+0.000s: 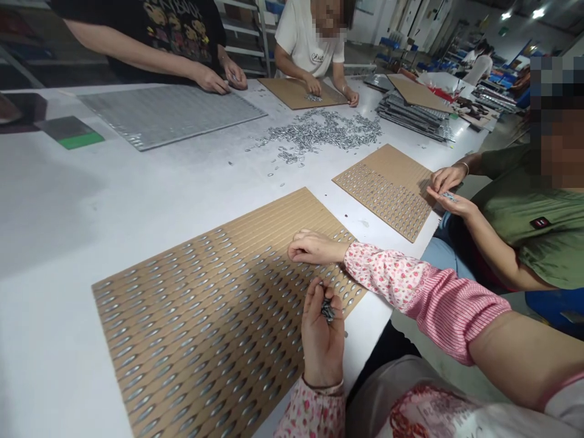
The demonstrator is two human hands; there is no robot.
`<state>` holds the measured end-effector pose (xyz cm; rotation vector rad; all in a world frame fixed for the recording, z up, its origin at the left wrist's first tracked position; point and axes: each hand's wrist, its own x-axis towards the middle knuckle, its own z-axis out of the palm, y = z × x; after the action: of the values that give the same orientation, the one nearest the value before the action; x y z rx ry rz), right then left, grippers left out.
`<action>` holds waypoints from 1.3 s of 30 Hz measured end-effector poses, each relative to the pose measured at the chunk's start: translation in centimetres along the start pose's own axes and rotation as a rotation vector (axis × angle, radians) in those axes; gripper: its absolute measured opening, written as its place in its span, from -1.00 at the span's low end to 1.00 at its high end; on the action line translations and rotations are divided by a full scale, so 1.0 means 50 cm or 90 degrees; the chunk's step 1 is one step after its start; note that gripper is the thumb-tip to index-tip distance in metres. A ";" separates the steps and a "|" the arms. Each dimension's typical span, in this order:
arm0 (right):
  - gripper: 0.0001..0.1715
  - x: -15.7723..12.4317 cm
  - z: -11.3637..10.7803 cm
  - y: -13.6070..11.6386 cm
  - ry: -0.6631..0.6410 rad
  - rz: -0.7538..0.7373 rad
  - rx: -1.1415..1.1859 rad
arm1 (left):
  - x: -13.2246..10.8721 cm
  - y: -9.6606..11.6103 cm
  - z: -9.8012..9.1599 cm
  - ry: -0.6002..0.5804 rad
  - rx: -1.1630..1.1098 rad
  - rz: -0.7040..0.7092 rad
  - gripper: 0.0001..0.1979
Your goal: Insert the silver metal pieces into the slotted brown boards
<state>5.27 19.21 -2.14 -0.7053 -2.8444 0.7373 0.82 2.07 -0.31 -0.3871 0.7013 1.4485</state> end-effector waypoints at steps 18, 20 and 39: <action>-0.61 -0.099 -0.017 -0.022 0.067 0.167 0.549 | 0.000 0.014 0.009 0.068 0.018 0.066 -0.75; -0.67 -0.083 -0.007 0.001 0.158 0.202 0.444 | -0.003 0.019 0.015 0.082 -0.006 0.021 -0.73; -0.82 -0.057 0.009 -0.005 0.176 0.255 -0.014 | -0.014 0.018 0.017 0.025 -0.044 -0.067 -0.69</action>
<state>7.59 17.50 -2.43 -1.2922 -2.4904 0.5975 0.13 2.18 0.94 -0.5000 0.6551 1.3711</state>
